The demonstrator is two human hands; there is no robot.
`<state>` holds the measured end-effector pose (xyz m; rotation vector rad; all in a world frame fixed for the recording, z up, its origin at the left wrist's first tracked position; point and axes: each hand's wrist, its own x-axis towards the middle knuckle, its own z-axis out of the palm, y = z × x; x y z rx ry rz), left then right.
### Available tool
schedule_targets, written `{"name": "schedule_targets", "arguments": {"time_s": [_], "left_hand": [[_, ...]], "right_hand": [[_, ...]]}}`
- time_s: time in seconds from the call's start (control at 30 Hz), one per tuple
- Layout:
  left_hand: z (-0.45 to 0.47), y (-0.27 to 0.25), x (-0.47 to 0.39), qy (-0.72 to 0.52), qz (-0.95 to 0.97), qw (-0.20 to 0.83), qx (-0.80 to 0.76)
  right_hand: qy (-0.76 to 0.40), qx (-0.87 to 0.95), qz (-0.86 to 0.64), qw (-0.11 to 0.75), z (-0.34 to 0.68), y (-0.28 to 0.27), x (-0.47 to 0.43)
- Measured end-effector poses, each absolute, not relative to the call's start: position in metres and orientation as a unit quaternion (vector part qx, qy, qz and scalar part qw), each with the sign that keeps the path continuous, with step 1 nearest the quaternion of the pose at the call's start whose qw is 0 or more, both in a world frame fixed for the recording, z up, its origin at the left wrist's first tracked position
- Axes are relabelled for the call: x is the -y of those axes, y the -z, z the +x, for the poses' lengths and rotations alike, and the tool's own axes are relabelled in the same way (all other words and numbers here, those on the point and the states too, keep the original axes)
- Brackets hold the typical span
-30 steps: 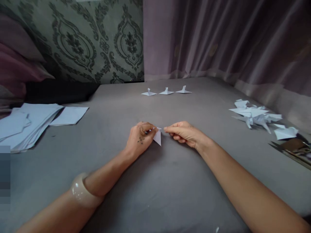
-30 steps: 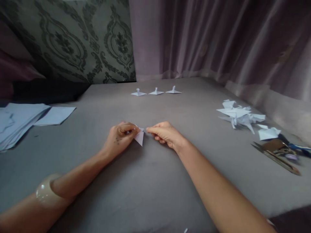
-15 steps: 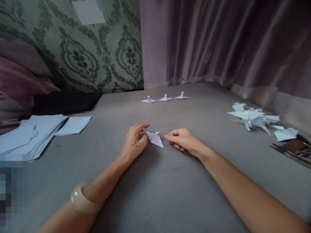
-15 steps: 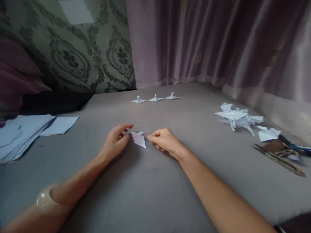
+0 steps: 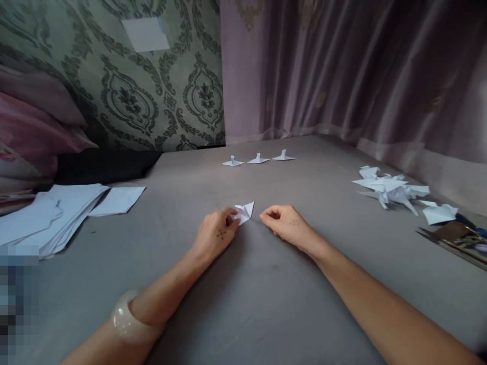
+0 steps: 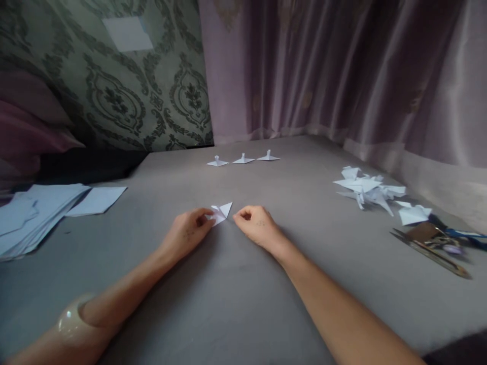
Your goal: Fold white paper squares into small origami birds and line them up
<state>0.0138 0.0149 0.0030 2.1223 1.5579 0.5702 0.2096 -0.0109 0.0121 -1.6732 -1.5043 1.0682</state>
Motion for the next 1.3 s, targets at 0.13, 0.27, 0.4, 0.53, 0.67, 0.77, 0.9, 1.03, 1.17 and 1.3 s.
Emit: {"name": "schedule_targets", "arguments": {"time_s": [0.13, 0.27, 0.4, 0.53, 0.67, 0.77, 0.9, 1.03, 1.17, 1.3], "left_hand": [[0.016, -0.005, -0.014, -0.238, 0.739, 0.251, -0.578], [0.015, -0.002, -0.023, -0.31, 0.753, 0.206, -0.543], [0.018, 0.001, -0.036, -0.314, 0.806, 0.22, -0.451], [0.021, 0.002, -0.042, -0.28, 0.801, 0.275, -0.453], [0.021, 0.004, -0.036, -0.279, 0.803, 0.298, -0.435], [0.021, 0.004, -0.03, -0.281, 0.809, 0.281, -0.434], [0.021, 0.004, -0.025, -0.306, 0.777, 0.303, -0.459], [0.022, 0.004, -0.024, -0.324, 0.747, 0.349, -0.463], [0.022, 0.004, -0.023, -0.319, 0.744, 0.357, -0.467], [0.022, 0.003, -0.023, -0.322, 0.752, 0.358, -0.45]], "right_hand": [[-0.337, 0.609, -0.631, 0.344, 0.206, -0.005, 0.007], [-0.293, 0.635, -0.623, 0.35, 0.201, 0.002, 0.004], [-0.282, 0.647, -0.614, 0.354, 0.196, 0.003, 0.002], [-0.288, 0.636, -0.617, 0.364, 0.195, 0.002, 0.001], [-0.281, 0.642, -0.608, 0.372, 0.194, -0.002, 0.006], [-0.281, 0.656, -0.598, 0.365, 0.193, -0.007, 0.012], [-0.286, 0.66, -0.598, 0.354, 0.192, -0.01, 0.017], [-0.284, 0.662, -0.597, 0.353, 0.19, -0.007, 0.016], [-0.278, 0.669, -0.597, 0.344, 0.188, -0.005, 0.014], [-0.267, 0.676, -0.594, 0.344, 0.188, 0.0, 0.013]]}}
